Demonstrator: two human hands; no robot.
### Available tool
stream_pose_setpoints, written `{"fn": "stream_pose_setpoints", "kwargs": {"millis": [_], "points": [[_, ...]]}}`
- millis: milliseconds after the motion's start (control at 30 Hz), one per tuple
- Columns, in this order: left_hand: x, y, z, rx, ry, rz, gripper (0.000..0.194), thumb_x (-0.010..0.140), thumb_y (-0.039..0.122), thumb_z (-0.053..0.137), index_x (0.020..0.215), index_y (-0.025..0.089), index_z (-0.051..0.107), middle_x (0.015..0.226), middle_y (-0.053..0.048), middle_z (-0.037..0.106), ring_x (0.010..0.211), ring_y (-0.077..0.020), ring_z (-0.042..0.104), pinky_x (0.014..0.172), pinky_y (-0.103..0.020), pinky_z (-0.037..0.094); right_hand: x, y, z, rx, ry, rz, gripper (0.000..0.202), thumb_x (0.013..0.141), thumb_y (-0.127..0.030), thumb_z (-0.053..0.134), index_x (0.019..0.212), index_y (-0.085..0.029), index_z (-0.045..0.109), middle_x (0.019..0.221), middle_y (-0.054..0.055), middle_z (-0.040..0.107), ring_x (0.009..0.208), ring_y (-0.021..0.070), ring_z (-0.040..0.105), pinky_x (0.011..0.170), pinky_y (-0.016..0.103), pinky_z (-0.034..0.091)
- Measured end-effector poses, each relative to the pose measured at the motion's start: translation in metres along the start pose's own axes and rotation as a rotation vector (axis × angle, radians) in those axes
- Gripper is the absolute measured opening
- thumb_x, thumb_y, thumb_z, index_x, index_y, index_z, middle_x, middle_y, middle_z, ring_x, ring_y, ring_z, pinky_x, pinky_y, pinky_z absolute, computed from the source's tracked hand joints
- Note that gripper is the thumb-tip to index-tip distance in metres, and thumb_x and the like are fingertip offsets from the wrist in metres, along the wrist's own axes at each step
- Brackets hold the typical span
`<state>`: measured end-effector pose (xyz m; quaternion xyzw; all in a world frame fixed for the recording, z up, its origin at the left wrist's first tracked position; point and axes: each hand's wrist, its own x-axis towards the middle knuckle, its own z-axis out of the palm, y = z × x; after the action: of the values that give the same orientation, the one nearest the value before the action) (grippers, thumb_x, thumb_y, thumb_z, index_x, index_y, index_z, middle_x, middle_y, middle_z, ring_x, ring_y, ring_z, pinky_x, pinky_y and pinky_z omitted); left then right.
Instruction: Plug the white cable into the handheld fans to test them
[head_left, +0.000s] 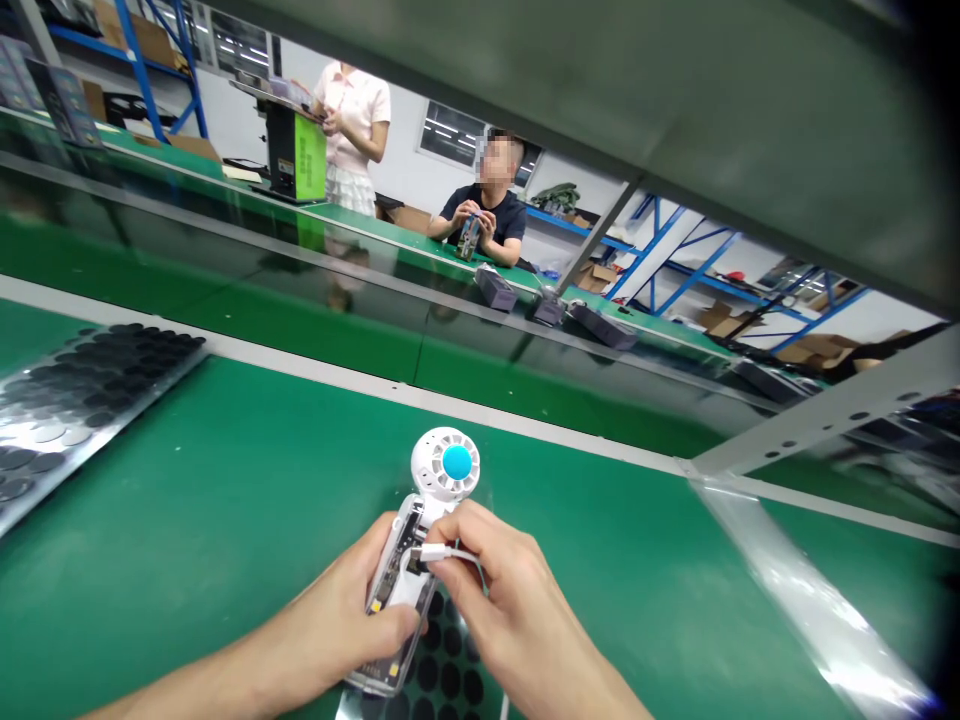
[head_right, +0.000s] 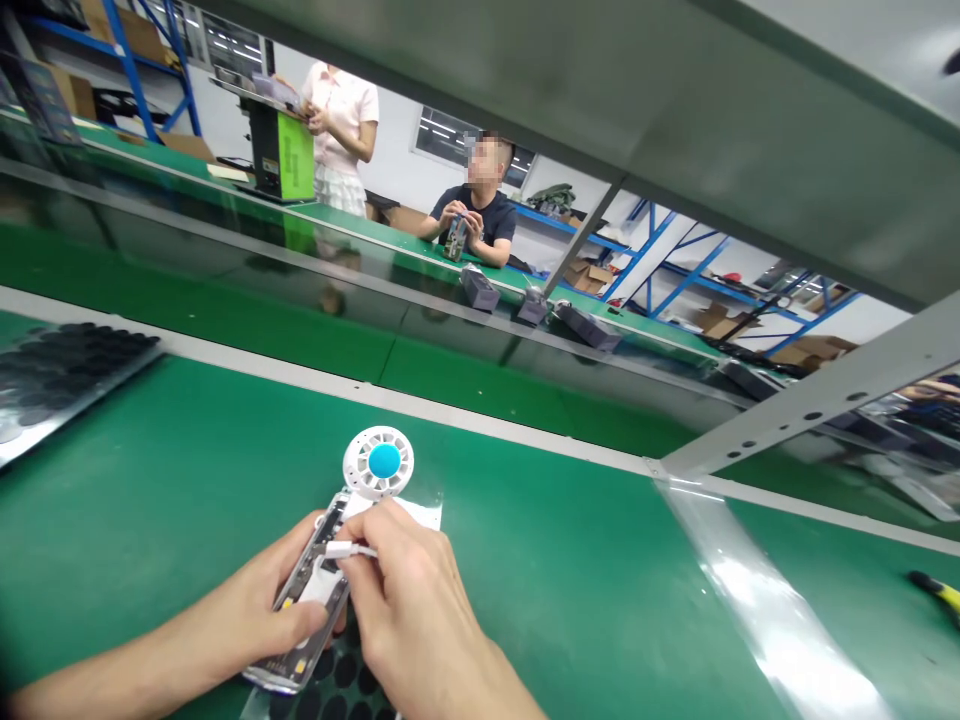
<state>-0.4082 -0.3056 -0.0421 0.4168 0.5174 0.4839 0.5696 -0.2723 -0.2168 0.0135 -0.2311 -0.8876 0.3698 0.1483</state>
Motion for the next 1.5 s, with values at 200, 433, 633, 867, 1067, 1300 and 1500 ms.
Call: {"fn": "stream_pose_setpoints", "kwargs": {"millis": [200,433,633,867,1067,1300,1500], "points": [[0.000,0.006,0.001,-0.028,0.002,-0.013,0.035,0.067,0.008,0.046,0.101,0.018,0.043,0.083,0.003,0.049,0.075,-0.0134,0.046,0.070,-0.027,0.041,-0.002,0.004,0.010,-0.103,-0.006,-0.101,0.017,0.085,-0.008,0.039,0.081,-0.021,0.050,0.078,0.000,0.054,0.066,0.0140,0.050,0.056,0.025,0.034],[0.000,0.004,0.002,-0.067,0.005,-0.035,0.040,0.066,0.009,0.046,0.105,0.016,0.042,0.083,0.002,0.050,0.076,-0.0147,0.047,0.069,-0.028,0.041,-0.001,0.006,0.012,-0.118,0.001,-0.076,0.017,0.086,-0.010,0.038,0.080,-0.021,0.049,0.077,0.001,0.054,0.065,0.0149,0.050,0.056,0.027,0.034],[0.001,0.002,0.002,-0.093,0.008,-0.013,0.039,0.065,0.011,0.046,0.103,0.017,0.042,0.081,0.003,0.049,0.074,-0.0145,0.046,0.068,-0.028,0.040,0.001,0.004,0.013,-0.158,-0.011,-0.083,0.018,0.086,-0.009,0.037,0.080,-0.020,0.050,0.077,0.002,0.054,0.063,0.0154,0.051,0.056,0.027,0.035],[0.002,0.003,0.003,-0.050,0.022,-0.002,0.037,0.065,0.008,0.045,0.101,0.017,0.042,0.083,0.003,0.049,0.077,-0.0143,0.046,0.071,-0.028,0.040,0.002,0.003,0.012,-0.192,-0.013,-0.094,0.017,0.085,-0.010,0.036,0.079,-0.020,0.049,0.077,0.003,0.056,0.063,0.0159,0.052,0.055,0.027,0.037],[0.000,0.003,0.002,-0.056,0.025,-0.010,0.037,0.065,0.008,0.046,0.101,0.017,0.044,0.082,0.003,0.048,0.076,-0.0139,0.047,0.071,-0.027,0.040,0.003,0.001,0.012,-0.230,-0.019,-0.096,0.019,0.085,-0.012,0.036,0.079,-0.019,0.052,0.076,0.005,0.057,0.062,0.0167,0.052,0.053,0.027,0.037],[0.002,-0.001,0.003,-0.207,0.000,0.005,0.032,0.072,0.015,0.052,0.102,0.017,0.043,0.085,0.001,0.050,0.078,-0.0151,0.049,0.072,-0.028,0.042,0.002,0.005,0.017,-0.258,0.012,-0.123,0.021,0.084,-0.010,0.036,0.083,-0.018,0.056,0.078,0.007,0.057,0.063,0.0186,0.054,0.054,0.029,0.040],[0.003,-0.008,0.005,-0.211,0.068,0.035,0.030,0.084,0.041,0.053,0.101,0.017,0.047,0.085,0.000,0.053,0.080,-0.0159,0.052,0.074,-0.028,0.042,-0.006,0.010,0.022,-0.211,0.071,-0.200,0.028,0.083,-0.006,0.030,0.090,-0.018,0.054,0.076,0.008,0.055,0.063,0.0192,0.055,0.056,0.031,0.046]]}}
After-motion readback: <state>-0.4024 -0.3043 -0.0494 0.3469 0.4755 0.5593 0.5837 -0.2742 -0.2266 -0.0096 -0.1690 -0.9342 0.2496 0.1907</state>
